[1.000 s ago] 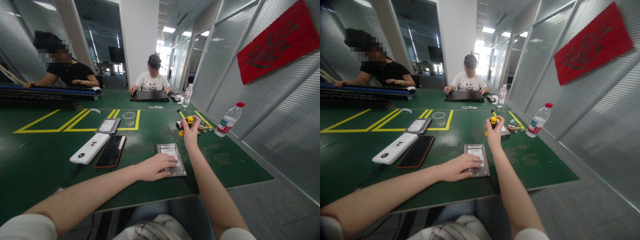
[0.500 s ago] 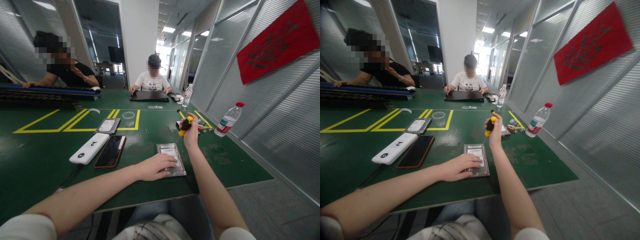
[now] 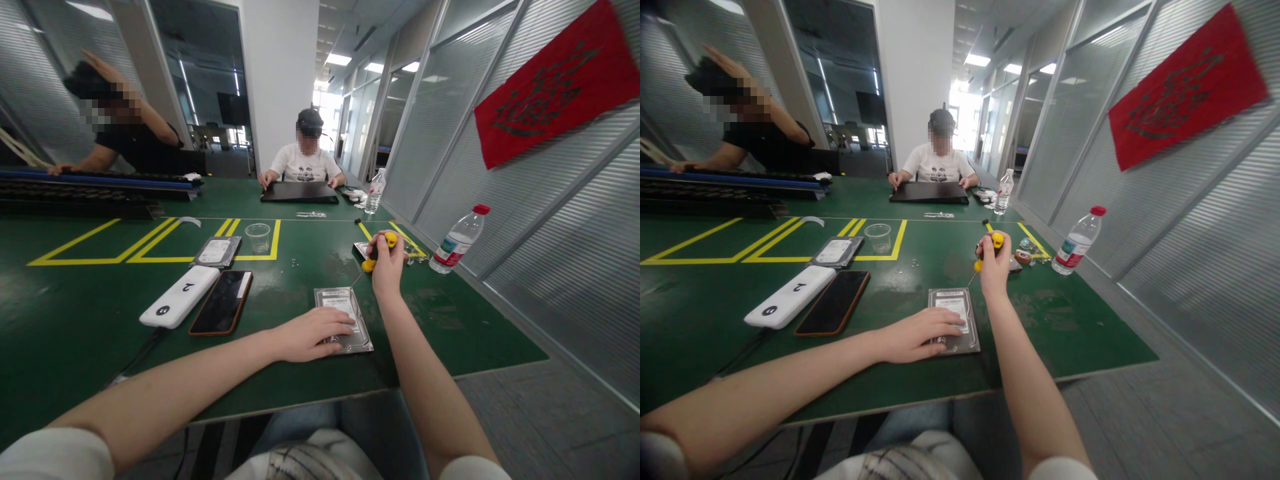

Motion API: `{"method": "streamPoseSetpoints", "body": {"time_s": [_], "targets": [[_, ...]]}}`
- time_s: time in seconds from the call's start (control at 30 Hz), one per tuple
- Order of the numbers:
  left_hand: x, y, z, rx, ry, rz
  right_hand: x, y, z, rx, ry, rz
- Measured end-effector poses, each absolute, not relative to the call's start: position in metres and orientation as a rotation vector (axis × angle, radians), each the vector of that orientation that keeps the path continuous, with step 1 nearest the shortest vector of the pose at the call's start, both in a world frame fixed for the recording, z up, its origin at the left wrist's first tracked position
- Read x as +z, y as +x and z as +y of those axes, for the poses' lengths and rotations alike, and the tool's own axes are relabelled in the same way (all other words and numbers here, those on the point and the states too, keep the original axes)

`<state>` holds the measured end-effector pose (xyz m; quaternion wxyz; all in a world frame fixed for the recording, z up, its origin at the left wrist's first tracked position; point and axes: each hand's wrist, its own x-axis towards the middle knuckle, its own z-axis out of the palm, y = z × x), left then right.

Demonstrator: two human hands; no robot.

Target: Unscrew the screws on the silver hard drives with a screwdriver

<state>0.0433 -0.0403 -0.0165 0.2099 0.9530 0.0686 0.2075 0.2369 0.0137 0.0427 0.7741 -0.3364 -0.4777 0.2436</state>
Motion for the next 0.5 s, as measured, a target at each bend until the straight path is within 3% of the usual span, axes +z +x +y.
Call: {"method": "streamPoseSetpoints", "body": {"time_s": [0.5], "targets": [[-0.0157,0.0434,-0.0414,0.579,2.643,0.195,0.0406,0.2347,0.0126,0.54,-0.755,-1.109]]}}
